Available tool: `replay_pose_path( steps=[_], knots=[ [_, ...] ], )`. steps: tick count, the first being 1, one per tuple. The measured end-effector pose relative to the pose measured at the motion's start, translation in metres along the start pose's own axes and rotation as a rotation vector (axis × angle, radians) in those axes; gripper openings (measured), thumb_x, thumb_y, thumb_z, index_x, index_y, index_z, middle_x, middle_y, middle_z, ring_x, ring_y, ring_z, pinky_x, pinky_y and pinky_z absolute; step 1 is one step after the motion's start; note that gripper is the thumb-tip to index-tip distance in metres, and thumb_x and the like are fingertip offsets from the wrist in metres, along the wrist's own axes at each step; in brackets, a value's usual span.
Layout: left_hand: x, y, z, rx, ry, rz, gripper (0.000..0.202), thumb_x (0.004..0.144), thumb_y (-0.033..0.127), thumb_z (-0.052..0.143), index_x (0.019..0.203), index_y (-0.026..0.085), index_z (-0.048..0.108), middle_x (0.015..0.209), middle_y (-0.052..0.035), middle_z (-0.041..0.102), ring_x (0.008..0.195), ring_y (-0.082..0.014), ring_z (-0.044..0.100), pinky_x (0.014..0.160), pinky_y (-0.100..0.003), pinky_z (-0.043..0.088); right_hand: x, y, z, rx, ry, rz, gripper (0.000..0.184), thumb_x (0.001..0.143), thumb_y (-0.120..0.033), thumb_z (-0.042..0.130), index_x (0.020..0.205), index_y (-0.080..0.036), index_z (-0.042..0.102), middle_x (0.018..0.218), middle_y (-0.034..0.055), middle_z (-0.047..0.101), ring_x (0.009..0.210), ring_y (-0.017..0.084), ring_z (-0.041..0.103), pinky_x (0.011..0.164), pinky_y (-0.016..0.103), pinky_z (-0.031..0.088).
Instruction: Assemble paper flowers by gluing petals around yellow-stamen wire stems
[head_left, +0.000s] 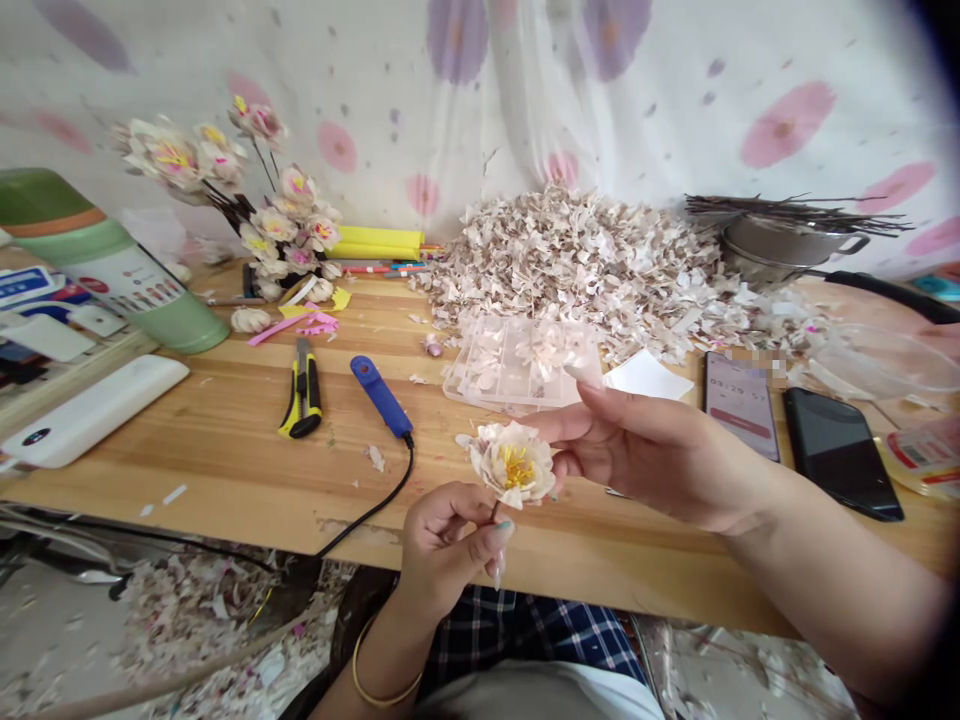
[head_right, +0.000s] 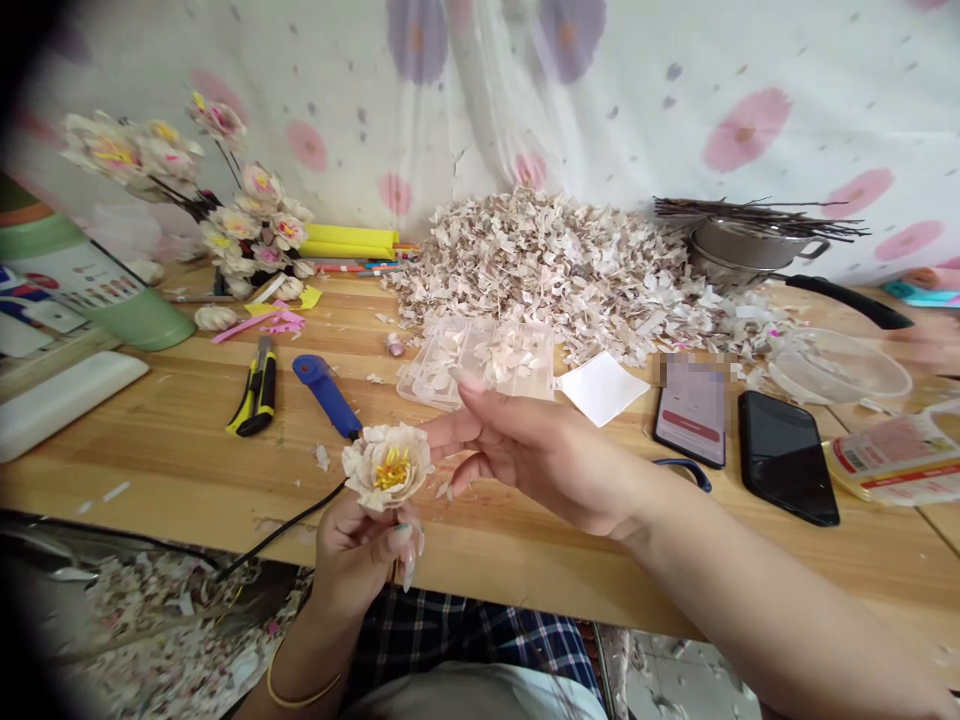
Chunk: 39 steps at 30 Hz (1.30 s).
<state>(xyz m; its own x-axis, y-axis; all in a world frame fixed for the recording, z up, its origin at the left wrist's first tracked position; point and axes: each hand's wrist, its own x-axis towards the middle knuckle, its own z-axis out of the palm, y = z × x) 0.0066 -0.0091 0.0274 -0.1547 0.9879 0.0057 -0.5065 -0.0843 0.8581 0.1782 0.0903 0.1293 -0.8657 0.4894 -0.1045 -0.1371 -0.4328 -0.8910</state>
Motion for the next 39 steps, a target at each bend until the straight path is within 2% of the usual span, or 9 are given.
replay_pose_path(
  steps=[4, 10, 13, 17, 23, 29, 34, 39],
  knots=[
    [0.000, 0.001, 0.001, 0.041, -0.006, -0.001, 0.036, 0.065, 0.039, 0.088, 0.065, 0.017, 0.059, 0.055, 0.0048, 0.061, 0.039, -0.0070, 0.054, 0.038, -0.017, 0.042, 0.000, 0.000, 0.002, 0.004, -0.014, -0.022, 0.042, 0.098, -0.048, 0.047, 0.096, -0.019, 0.077, 0.100, 0.0062, 0.075, 0.087, 0.013, 0.066, 0.078, 0.025, 0.053],
    [-0.001, 0.001, 0.001, 0.032, 0.029, -0.028, 0.039, 0.062, 0.039, 0.090, 0.062, 0.017, 0.058, 0.054, 0.0043, 0.062, 0.038, -0.0065, 0.054, 0.036, -0.015, 0.039, 0.003, 0.002, -0.002, -0.024, 0.057, -0.003, 0.050, 0.099, -0.050, 0.041, 0.118, -0.014, 0.069, 0.111, 0.0121, 0.071, 0.094, 0.016, 0.066, 0.081, 0.027, 0.054],
    [-0.001, 0.001, 0.002, 0.027, 0.037, -0.036, 0.039, 0.062, 0.038, 0.090, 0.063, 0.016, 0.058, 0.057, 0.0044, 0.064, 0.039, -0.0057, 0.054, 0.037, -0.015, 0.040, 0.001, -0.001, -0.002, -0.005, 0.060, -0.043, 0.046, 0.098, -0.047, 0.044, 0.121, -0.015, 0.068, 0.109, 0.0105, 0.072, 0.093, 0.016, 0.068, 0.083, 0.027, 0.055],
    [0.000, 0.000, 0.001, 0.027, 0.038, -0.054, 0.038, 0.062, 0.037, 0.090, 0.065, 0.016, 0.058, 0.058, 0.0039, 0.065, 0.039, -0.0055, 0.055, 0.036, -0.014, 0.039, -0.003, -0.006, 0.000, 0.021, 0.033, -0.042, 0.044, 0.099, -0.045, 0.041, 0.127, -0.017, 0.062, 0.109, 0.0096, 0.074, 0.101, 0.018, 0.070, 0.095, 0.033, 0.052],
    [0.000, -0.001, 0.001, 0.021, 0.037, -0.045, 0.038, 0.063, 0.037, 0.090, 0.066, 0.017, 0.058, 0.059, 0.0041, 0.066, 0.038, -0.0050, 0.054, 0.034, -0.014, 0.038, -0.005, -0.008, 0.003, 0.065, 0.047, -0.017, 0.043, 0.097, -0.045, 0.046, 0.126, -0.017, 0.059, 0.105, 0.0102, 0.074, 0.096, 0.019, 0.071, 0.091, 0.034, 0.054],
    [0.000, -0.001, 0.001, 0.022, 0.032, -0.010, 0.036, 0.064, 0.035, 0.089, 0.066, 0.017, 0.058, 0.061, 0.0039, 0.066, 0.039, -0.0053, 0.055, 0.033, -0.014, 0.037, -0.004, -0.007, 0.004, 0.022, 0.094, -0.096, 0.043, 0.098, -0.040, 0.041, 0.133, -0.016, 0.051, 0.131, 0.0167, 0.064, 0.112, 0.020, 0.066, 0.095, 0.032, 0.053],
    [0.000, -0.001, 0.001, 0.023, 0.042, -0.026, 0.037, 0.063, 0.036, 0.090, 0.066, 0.016, 0.058, 0.062, 0.0044, 0.067, 0.038, -0.0043, 0.054, 0.035, -0.014, 0.039, -0.006, -0.009, 0.008, 0.017, 0.110, -0.105, 0.040, 0.099, -0.037, 0.037, 0.131, -0.017, 0.052, 0.133, 0.0172, 0.062, 0.099, 0.020, 0.070, 0.087, 0.035, 0.058],
    [0.000, -0.001, 0.001, 0.033, 0.038, -0.035, 0.038, 0.064, 0.038, 0.089, 0.067, 0.016, 0.057, 0.061, 0.0044, 0.066, 0.038, -0.0045, 0.054, 0.034, -0.014, 0.038, -0.006, -0.010, 0.007, 0.014, 0.124, -0.121, 0.039, 0.099, -0.035, 0.038, 0.130, -0.017, 0.054, 0.133, 0.0164, 0.063, 0.094, 0.020, 0.072, 0.086, 0.037, 0.058]
  ],
)
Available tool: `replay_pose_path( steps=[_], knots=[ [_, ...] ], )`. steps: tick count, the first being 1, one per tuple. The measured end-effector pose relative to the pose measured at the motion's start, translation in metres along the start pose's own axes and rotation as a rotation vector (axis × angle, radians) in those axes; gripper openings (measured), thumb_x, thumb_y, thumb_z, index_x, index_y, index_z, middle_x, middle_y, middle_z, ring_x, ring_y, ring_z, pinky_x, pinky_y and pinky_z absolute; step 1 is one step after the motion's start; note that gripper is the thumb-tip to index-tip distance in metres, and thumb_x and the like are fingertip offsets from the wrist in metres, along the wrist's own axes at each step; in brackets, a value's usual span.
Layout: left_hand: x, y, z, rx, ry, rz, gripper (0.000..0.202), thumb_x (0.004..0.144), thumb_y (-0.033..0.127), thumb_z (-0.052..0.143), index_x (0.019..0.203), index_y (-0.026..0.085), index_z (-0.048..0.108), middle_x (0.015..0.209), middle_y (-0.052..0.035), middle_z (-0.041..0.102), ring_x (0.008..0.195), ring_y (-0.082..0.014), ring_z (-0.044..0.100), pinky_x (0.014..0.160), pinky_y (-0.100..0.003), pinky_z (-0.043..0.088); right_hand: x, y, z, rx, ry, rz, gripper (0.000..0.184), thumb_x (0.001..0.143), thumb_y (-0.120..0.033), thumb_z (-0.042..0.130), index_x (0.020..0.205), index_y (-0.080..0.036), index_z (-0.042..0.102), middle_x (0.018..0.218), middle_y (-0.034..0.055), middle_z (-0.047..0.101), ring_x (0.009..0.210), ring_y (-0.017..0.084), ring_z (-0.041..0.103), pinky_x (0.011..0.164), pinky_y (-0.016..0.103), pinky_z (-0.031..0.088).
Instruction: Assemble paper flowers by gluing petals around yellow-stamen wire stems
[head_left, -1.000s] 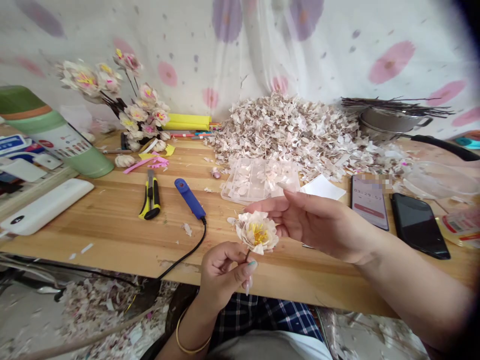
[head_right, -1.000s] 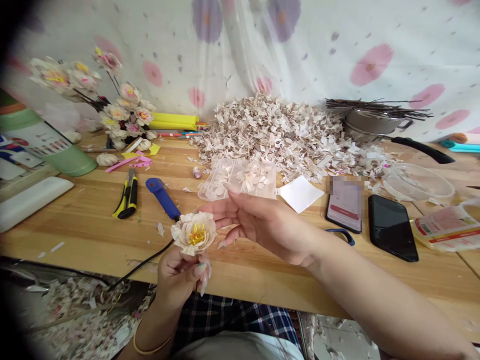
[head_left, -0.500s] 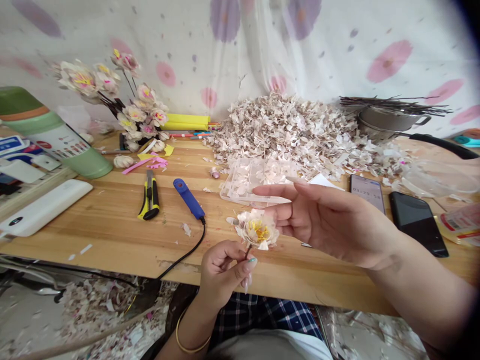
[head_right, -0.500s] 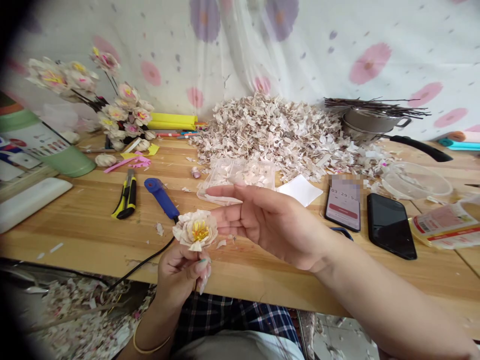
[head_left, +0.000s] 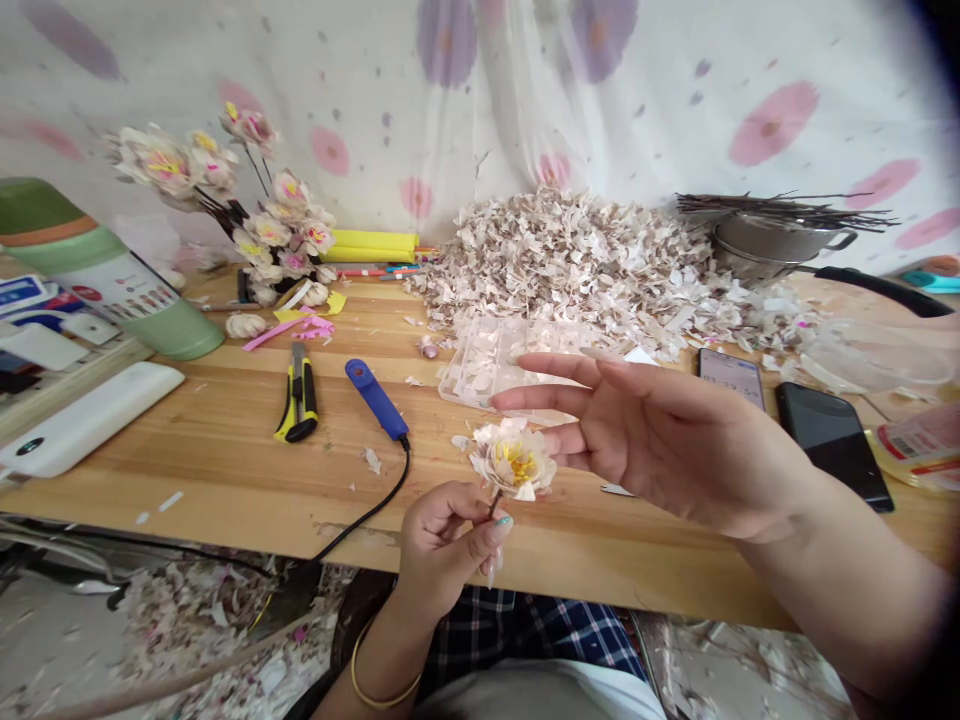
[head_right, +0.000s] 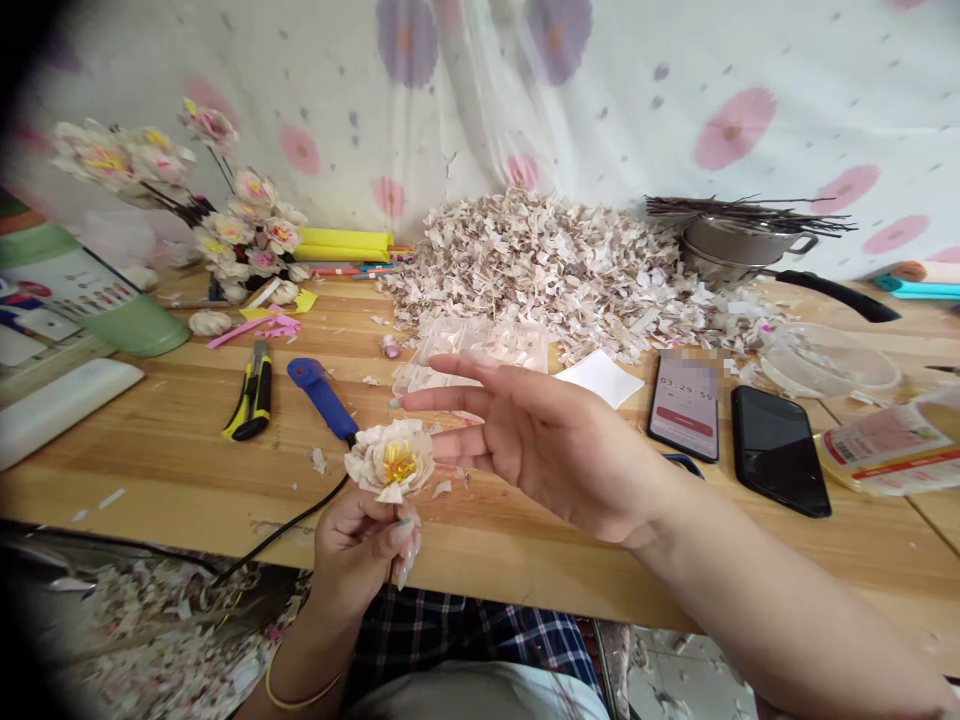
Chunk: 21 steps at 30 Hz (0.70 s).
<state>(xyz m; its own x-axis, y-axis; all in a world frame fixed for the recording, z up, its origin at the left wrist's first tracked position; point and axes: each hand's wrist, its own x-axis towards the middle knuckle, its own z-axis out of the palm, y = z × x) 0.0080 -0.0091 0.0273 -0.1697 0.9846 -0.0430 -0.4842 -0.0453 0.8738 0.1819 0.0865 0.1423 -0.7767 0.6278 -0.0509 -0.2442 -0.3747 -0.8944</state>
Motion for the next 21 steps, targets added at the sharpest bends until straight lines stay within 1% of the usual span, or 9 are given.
replay_pose_path(
  steps=[2, 5, 7, 10, 14, 17, 19, 21],
  knots=[
    [0.000, 0.000, 0.000, 0.001, -0.002, 0.012, 0.037, 0.065, 0.037, 0.089, 0.067, 0.016, 0.057, 0.062, 0.0040, 0.066, 0.039, -0.0046, 0.055, 0.034, -0.014, 0.038, 0.001, 0.000, -0.002, -0.023, -0.003, -0.015, 0.039, 0.099, -0.035, 0.038, 0.130, -0.018, 0.054, 0.133, 0.0157, 0.063, 0.100, 0.020, 0.071, 0.092, 0.038, 0.056],
    [0.000, 0.000, 0.000, 0.004, -0.005, 0.022, 0.036, 0.065, 0.036, 0.088, 0.068, 0.017, 0.057, 0.062, 0.0039, 0.067, 0.039, -0.0050, 0.055, 0.033, -0.014, 0.037, 0.001, 0.000, -0.003, -0.055, -0.015, -0.068, 0.039, 0.099, -0.034, 0.037, 0.131, -0.019, 0.053, 0.132, 0.0153, 0.064, 0.116, 0.023, 0.065, 0.103, 0.043, 0.050],
    [0.000, 0.000, 0.000, -0.003, -0.005, 0.019, 0.037, 0.064, 0.036, 0.089, 0.067, 0.017, 0.058, 0.062, 0.0039, 0.067, 0.039, -0.0048, 0.055, 0.033, -0.014, 0.038, 0.000, -0.001, -0.003, -0.061, -0.021, -0.083, 0.039, 0.100, -0.035, 0.037, 0.132, -0.019, 0.052, 0.131, 0.0148, 0.065, 0.119, 0.024, 0.063, 0.106, 0.045, 0.048],
    [0.000, 0.000, 0.000, -0.013, 0.003, 0.012, 0.037, 0.062, 0.037, 0.090, 0.066, 0.017, 0.059, 0.060, 0.0041, 0.066, 0.038, -0.0051, 0.054, 0.033, -0.014, 0.038, -0.001, -0.002, -0.003, -0.067, -0.016, -0.077, 0.040, 0.099, -0.036, 0.037, 0.133, -0.020, 0.051, 0.134, 0.0142, 0.062, 0.119, 0.024, 0.064, 0.107, 0.045, 0.048],
    [-0.001, 0.001, 0.002, -0.028, 0.021, 0.018, 0.036, 0.061, 0.035, 0.091, 0.065, 0.017, 0.059, 0.063, 0.0032, 0.068, 0.039, -0.0056, 0.055, 0.032, -0.014, 0.037, -0.002, -0.002, -0.002, -0.056, -0.004, -0.081, 0.042, 0.099, -0.035, 0.038, 0.135, -0.016, 0.049, 0.141, 0.0170, 0.056, 0.125, 0.026, 0.061, 0.109, 0.044, 0.047],
    [-0.001, 0.000, 0.002, -0.055, 0.025, 0.017, 0.035, 0.061, 0.033, 0.091, 0.065, 0.017, 0.060, 0.062, 0.0037, 0.068, 0.039, -0.0052, 0.056, 0.033, -0.013, 0.038, -0.003, -0.004, -0.001, -0.097, -0.014, -0.077, 0.043, 0.099, -0.038, 0.038, 0.135, -0.018, 0.050, 0.141, 0.0165, 0.057, 0.124, 0.027, 0.062, 0.106, 0.047, 0.050],
    [0.000, -0.001, 0.001, -0.071, 0.032, 0.013, 0.034, 0.060, 0.032, 0.091, 0.064, 0.017, 0.061, 0.060, 0.0040, 0.068, 0.038, -0.0049, 0.055, 0.033, -0.013, 0.038, -0.003, -0.005, -0.004, -0.152, -0.010, -0.104, 0.042, 0.100, -0.038, 0.036, 0.134, -0.021, 0.053, 0.140, 0.0142, 0.058, 0.125, 0.028, 0.061, 0.103, 0.049, 0.051],
    [0.002, -0.005, 0.000, -0.087, 0.034, 0.019, 0.034, 0.059, 0.032, 0.092, 0.064, 0.017, 0.062, 0.059, 0.0042, 0.068, 0.038, -0.0048, 0.055, 0.032, -0.012, 0.038, -0.002, -0.005, -0.013, -0.185, 0.044, -0.174, 0.038, 0.100, -0.036, 0.037, 0.130, -0.023, 0.056, 0.139, 0.0117, 0.060, 0.125, 0.027, 0.060, 0.102, 0.048, 0.052]
  ],
)
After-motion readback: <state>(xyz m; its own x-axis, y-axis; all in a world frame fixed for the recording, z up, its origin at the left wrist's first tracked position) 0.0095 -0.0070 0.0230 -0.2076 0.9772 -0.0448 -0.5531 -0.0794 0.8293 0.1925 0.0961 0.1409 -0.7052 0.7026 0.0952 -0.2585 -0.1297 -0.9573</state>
